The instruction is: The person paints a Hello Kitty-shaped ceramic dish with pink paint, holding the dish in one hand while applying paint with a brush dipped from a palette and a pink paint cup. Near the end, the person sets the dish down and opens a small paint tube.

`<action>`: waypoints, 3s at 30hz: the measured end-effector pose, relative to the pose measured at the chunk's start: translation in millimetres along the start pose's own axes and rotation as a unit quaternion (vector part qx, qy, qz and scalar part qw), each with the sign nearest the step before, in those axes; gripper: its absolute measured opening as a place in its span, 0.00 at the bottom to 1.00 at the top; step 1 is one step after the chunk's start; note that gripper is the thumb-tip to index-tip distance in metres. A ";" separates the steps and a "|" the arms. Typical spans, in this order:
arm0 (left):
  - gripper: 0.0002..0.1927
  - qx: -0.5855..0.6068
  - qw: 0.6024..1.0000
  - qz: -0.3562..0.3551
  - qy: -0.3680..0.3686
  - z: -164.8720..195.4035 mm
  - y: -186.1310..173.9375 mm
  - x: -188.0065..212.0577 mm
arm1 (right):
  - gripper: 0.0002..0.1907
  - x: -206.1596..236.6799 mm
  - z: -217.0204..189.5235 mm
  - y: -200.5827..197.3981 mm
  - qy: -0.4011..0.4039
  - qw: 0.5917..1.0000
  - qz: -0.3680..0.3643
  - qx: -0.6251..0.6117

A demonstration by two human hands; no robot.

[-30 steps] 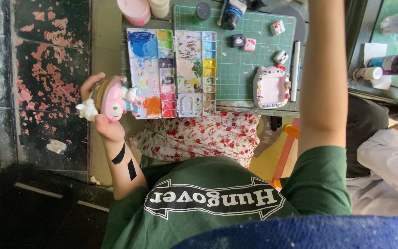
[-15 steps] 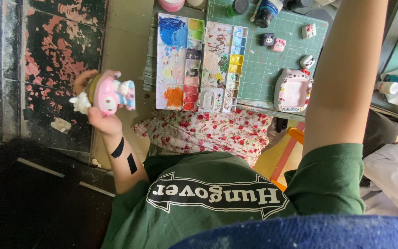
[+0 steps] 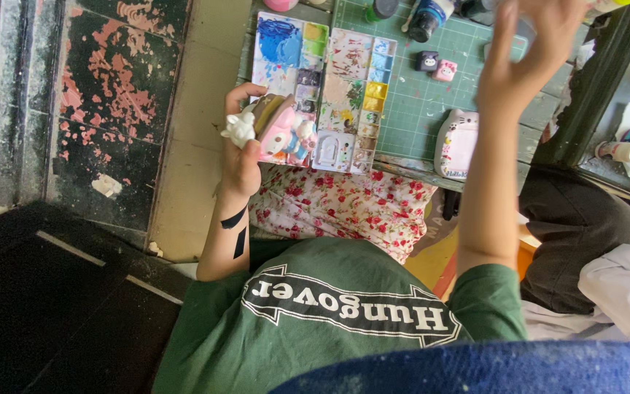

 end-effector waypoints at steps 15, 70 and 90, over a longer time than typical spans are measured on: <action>0.47 -0.288 0.936 -0.199 0.033 11.6 105.5 -48.2 | 0.30 230.3 -81.4 -10.4 0.411 0.657 -0.110 -0.623; 0.45 -0.029 0.976 -0.211 -0.048 -22.6 86.6 -23.7 | 0.18 251.6 -62.3 -3.5 0.474 0.630 -0.182 -0.588; 0.46 -0.013 0.985 -0.173 -0.018 -22.6 77.8 -17.0 | 0.19 242.7 -68.8 -1.8 0.438 0.667 -0.223 -0.560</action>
Point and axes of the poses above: each hand's wrist, its own x-axis away from the middle knuckle, its own y-axis out of the palm, z = x × y, the point moved 1 cm from there along -x, towards the middle knuckle, and after that the axes turned 5 degrees about -z, right-handed, at the moved point
